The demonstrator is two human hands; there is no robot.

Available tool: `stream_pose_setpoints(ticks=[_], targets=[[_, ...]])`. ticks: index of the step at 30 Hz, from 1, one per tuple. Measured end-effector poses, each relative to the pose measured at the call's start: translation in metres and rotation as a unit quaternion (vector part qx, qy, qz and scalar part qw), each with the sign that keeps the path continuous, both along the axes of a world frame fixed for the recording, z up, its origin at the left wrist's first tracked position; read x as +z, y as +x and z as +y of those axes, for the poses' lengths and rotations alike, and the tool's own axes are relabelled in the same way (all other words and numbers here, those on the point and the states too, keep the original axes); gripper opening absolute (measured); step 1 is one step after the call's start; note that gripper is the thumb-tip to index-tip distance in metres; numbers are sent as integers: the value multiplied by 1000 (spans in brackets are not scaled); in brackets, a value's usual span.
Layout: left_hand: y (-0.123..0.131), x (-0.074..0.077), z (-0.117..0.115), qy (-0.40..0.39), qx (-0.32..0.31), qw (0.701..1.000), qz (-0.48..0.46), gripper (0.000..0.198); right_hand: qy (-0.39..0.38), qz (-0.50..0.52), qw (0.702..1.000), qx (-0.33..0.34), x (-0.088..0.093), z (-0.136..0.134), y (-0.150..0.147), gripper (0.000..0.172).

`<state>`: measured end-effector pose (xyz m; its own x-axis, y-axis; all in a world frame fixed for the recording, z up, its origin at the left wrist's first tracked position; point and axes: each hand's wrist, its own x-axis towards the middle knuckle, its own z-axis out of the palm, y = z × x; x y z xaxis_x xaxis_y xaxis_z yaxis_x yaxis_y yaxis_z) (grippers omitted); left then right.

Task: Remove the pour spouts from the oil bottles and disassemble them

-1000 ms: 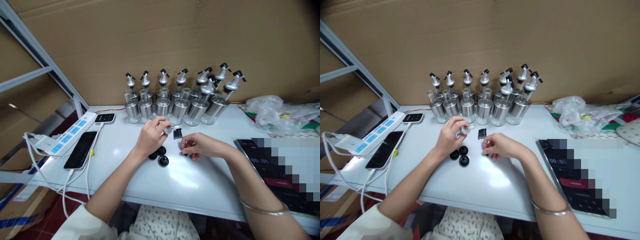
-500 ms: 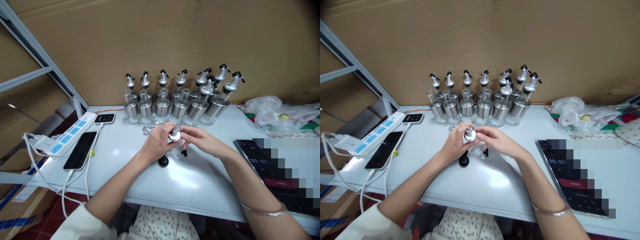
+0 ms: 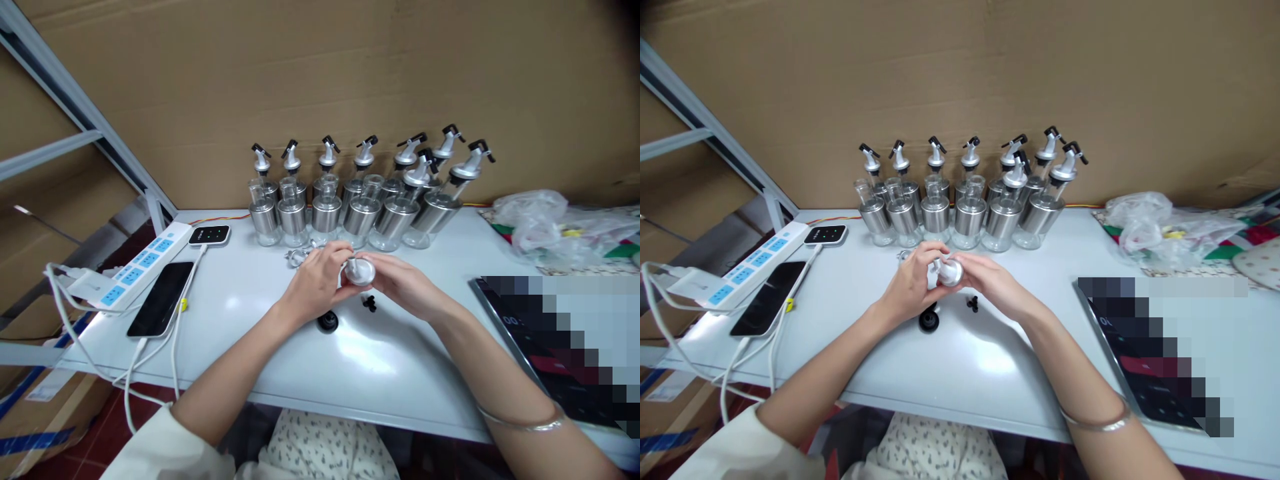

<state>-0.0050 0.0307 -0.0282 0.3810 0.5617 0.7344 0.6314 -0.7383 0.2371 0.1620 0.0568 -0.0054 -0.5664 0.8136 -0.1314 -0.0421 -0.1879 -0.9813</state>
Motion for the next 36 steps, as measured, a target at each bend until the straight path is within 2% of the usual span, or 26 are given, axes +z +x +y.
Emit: stream_pose_setpoints(ticks=[6, 9, 13, 20, 24, 28, 32, 36], targets=[[-2, 3, -2, 25, 16, 999, 31, 38, 46, -46, 998, -21, -1, -1, -1, 30], [-2, 5, -2, 43, 22, 998, 45, 36, 91, -112, 989, -34, 1, -1, -2, 43], [-3, 8, -3, 44, 48, 994, 87, 30, 114, -155, 981, -31, 4, 1, -2, 57], [-6, 11, -1, 73, 79, 992, 71, 33, 190, -147, 967, -87, 7, -4, -8, 57], [-10, 12, 0, 66, 83, 991, 88, 45, 198, -169, 954, -151, 3, -10, -13, 62], [-13, 16, 1, 67, 83, 989, 102, 51, 196, -157, 950, -187, 2, -16, -16, 60], [-15, 21, 2, 81, 113, 983, 116, 47, 201, -163, 941, -219, 5, -19, -17, 58], [-14, 23, 1, 66, 132, 983, 108, 43, 214, -164, 938, -217, 7, -19, -16, 57]])
